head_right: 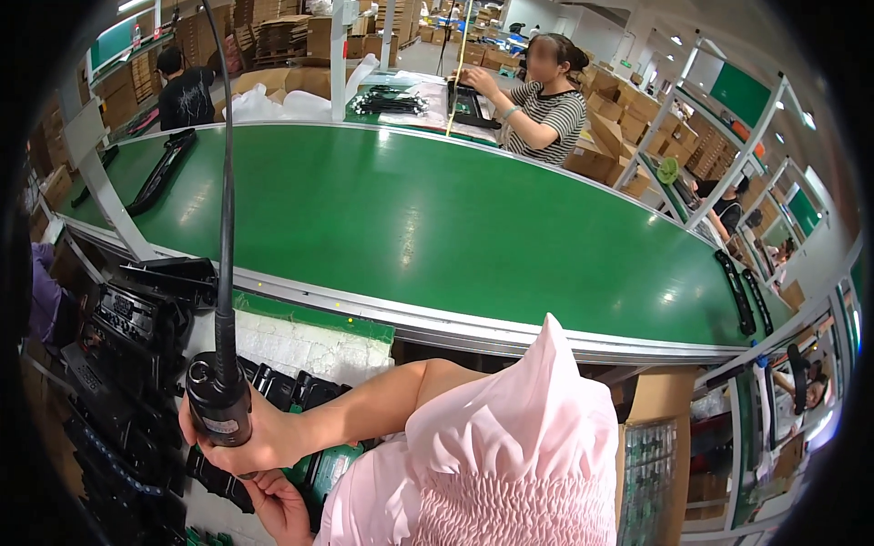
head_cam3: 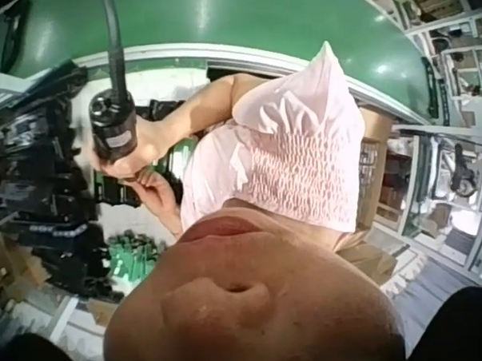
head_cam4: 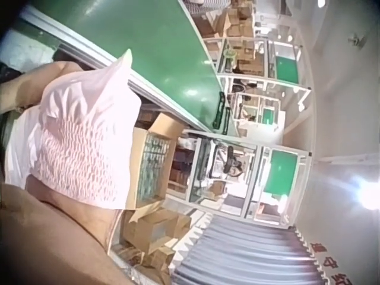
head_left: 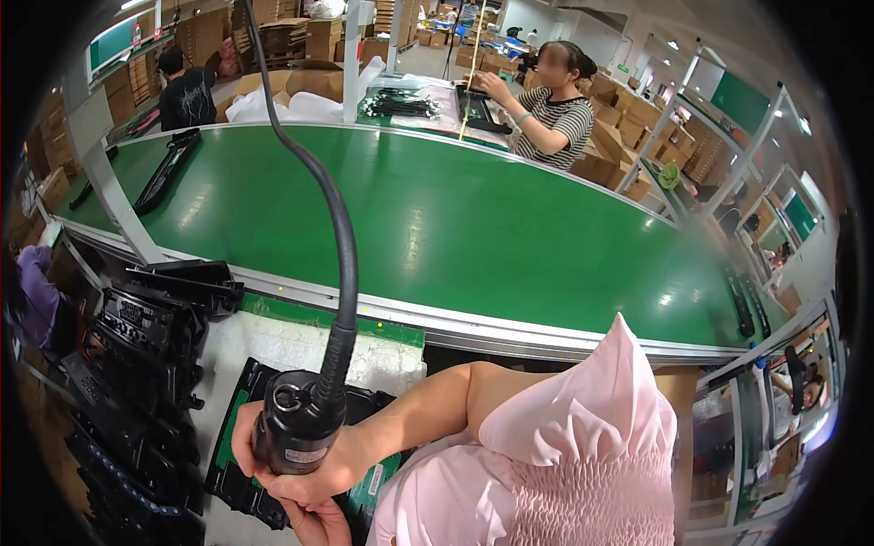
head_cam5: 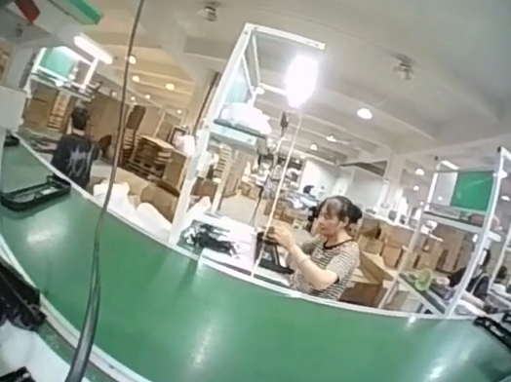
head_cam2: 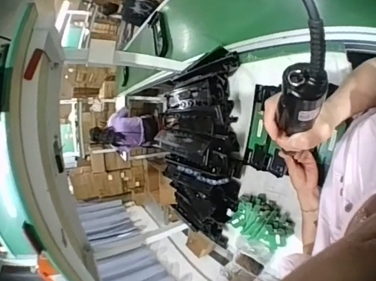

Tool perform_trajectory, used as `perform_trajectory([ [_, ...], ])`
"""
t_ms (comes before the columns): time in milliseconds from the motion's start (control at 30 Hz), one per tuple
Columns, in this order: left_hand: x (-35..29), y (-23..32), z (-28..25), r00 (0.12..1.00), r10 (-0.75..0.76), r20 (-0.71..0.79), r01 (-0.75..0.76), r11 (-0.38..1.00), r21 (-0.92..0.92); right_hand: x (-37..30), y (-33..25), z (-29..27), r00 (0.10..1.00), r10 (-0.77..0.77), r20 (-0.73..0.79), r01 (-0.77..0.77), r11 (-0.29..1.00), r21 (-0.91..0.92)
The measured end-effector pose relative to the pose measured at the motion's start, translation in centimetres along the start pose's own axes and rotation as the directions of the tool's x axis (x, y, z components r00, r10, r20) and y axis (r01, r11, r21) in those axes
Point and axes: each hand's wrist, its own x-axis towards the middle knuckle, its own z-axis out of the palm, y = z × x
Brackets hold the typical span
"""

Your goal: Assembling electronic circuit boards onto plastic housings using an electric screwdriver.

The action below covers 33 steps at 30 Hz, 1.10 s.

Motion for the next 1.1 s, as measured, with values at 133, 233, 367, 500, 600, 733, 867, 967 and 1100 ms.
perform_trajectory([
  [133, -1.4, -4.4, 6.9, 0.956, 0.232, -0.182, -0.159, 0.925, 0.344, 0.1, 2.5, 0.0, 0.998, -0.062, 0.0, 0.061, 0.986, -0.156],
  [233, -0.6, -1.8, 0.5, 0.987, 0.133, -0.088, -0.118, 0.98, 0.16, 1.0, 2.2, -0.4, 0.979, 0.093, -0.184, -0.096, 0.995, -0.012],
  [367, 0.3, -0.7, 1.1, 0.982, 0.185, 0.025, -0.183, 0.927, 0.327, 2.0, 1.7, -3.8, 0.975, 0.037, -0.221, -0.108, 0.941, -0.32],
  [500, 0.0, 1.4, 2.2, 0.959, 0.279, 0.046, -0.274, 0.878, 0.392, 2.6, 2.7, -4.8, 0.995, 0.002, -0.098, -0.036, 0.937, -0.347],
  [600, -0.5, 3.3, 1.6, 0.948, 0.305, 0.088, -0.317, 0.893, 0.319, 3.5, 4.7, -4.9, 0.998, 0.048, -0.049, -0.058, 0.968, -0.243],
  [733, -0.5, 2.8, 1.2, 0.955, 0.289, 0.073, -0.297, 0.9, 0.32, 3.0, 5.3, -4.9, 0.994, 0.088, -0.058, -0.099, 0.968, -0.231],
  [867, -0.3, 1.8, 1.0, 0.963, 0.267, 0.045, -0.268, 0.913, 0.309, 2.8, 5.3, -4.6, 0.992, 0.107, -0.07, -0.123, 0.947, -0.296],
  [967, -0.5, 1.9, 0.5, 0.963, 0.266, 0.05, -0.267, 0.902, 0.34, 2.8, 5.4, -4.4, 0.99, 0.123, -0.074, -0.139, 0.947, -0.291],
  [1100, -0.2, 1.8, 0.5, 0.959, 0.274, 0.075, -0.283, 0.9, 0.331, 6.7, 9.0, -8.6, 0.655, -0.382, 0.652, 0.384, 0.911, 0.148],
])
